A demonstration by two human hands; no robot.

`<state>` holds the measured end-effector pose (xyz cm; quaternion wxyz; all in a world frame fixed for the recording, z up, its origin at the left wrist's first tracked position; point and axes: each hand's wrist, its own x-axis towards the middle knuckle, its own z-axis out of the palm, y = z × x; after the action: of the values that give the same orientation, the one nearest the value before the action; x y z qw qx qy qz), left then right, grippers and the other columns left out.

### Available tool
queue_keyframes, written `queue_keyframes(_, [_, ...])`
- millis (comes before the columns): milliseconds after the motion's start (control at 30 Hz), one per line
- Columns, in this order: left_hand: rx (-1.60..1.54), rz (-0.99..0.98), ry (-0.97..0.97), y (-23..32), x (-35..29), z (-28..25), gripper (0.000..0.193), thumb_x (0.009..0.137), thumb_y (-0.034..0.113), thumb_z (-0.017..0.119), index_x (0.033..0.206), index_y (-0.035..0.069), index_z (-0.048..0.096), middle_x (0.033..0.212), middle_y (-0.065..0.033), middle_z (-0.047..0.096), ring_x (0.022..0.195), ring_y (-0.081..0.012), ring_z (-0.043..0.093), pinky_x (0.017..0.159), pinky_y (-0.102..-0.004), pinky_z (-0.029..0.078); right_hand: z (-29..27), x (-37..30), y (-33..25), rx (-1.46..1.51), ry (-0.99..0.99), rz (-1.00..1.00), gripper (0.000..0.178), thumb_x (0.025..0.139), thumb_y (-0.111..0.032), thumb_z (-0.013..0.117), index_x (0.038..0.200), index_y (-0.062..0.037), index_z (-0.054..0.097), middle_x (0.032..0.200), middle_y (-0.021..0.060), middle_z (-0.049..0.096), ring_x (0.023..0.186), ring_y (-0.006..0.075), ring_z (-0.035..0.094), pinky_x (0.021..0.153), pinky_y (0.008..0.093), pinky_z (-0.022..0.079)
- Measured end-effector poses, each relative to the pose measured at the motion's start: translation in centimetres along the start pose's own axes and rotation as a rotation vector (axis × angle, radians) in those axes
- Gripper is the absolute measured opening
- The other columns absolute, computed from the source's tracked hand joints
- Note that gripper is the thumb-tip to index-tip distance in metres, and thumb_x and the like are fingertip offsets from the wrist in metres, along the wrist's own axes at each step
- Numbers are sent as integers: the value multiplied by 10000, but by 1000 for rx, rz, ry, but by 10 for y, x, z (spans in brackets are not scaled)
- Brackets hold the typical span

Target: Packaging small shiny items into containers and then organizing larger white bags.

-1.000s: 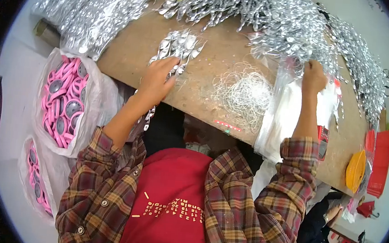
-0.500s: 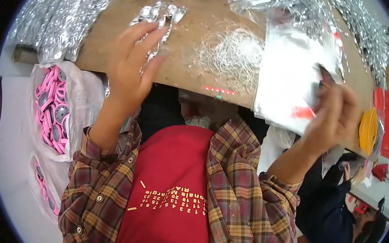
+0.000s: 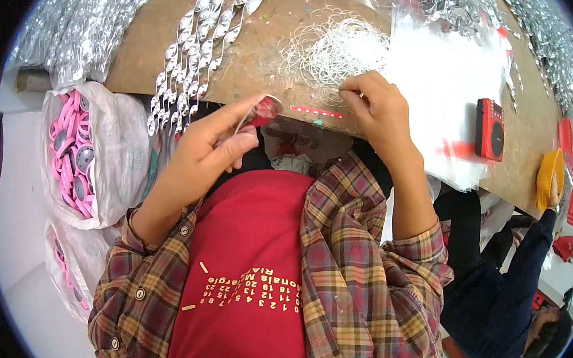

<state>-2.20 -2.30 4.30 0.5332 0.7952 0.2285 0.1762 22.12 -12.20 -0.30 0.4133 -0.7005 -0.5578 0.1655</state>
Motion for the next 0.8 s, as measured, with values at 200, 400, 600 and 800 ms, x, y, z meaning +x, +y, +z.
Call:
queue_keyframes(200, [-353,-170,82,-24,4,-4,415,893,132,556,1280,23,455,876,18,516,648,-36,441,549,-168,358,18,13,6,-356,1,-177,79,755,-86,633,834,-80,628,753,46,566,667,220,523,640,298,408])
queue_keyframes(400, [-476,-131,112,-37,9,-3,415,891,142,560,1272,11,459,878,17,521,650,-41,450,552,-166,359,29,25,7,-447,-82,-246,100,746,-96,642,846,-91,632,781,47,574,659,213,534,619,294,409])
queue_keyframes(600, [-503,-234,94,-38,13,-4,407,882,163,578,1251,18,484,845,11,505,664,-42,466,588,-180,412,32,20,-2,43,-84,56,95,763,-48,628,858,-44,628,792,38,575,671,131,549,583,242,425])
queue_keyframes(800, [-554,-233,11,-43,24,6,451,805,136,672,1192,-15,496,830,23,512,707,-23,491,630,-165,418,35,8,-46,299,-20,249,89,764,-35,633,851,-43,645,754,36,592,676,121,541,592,249,420])
